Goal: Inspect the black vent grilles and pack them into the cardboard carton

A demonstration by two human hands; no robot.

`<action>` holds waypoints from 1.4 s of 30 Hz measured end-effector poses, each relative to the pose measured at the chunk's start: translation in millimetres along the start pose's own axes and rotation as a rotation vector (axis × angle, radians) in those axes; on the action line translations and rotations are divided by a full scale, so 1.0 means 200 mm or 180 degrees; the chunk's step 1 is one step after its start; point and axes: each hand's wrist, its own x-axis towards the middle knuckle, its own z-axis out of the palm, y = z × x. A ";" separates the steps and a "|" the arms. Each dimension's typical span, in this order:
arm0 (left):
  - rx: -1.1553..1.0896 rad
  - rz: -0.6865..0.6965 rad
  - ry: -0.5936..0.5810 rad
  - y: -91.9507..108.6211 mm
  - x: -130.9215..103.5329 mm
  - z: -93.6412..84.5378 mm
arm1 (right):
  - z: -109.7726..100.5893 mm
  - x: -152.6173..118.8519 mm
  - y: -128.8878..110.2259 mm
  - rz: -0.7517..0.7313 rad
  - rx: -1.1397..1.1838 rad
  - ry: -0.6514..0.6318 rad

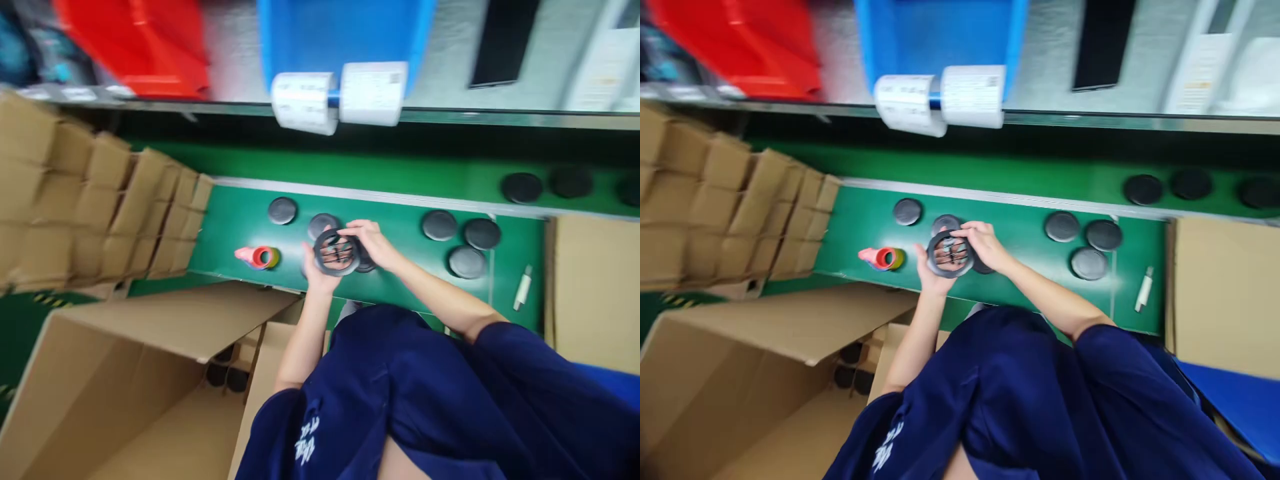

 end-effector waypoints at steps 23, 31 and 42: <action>0.0998 -0.0832 -0.0024 -0.69 0.13 0.40 | -0.60 -0.52 0.38 0.0032 -0.0254 0.0725; 0.1324 -0.1235 -0.0388 -0.93 0.14 0.59 | -0.86 -0.75 0.54 0.0267 0.0106 0.1329; 0.1629 -0.1433 0.0230 -1.14 0.20 0.65 | -0.82 -0.87 0.67 0.0293 -0.0138 0.0379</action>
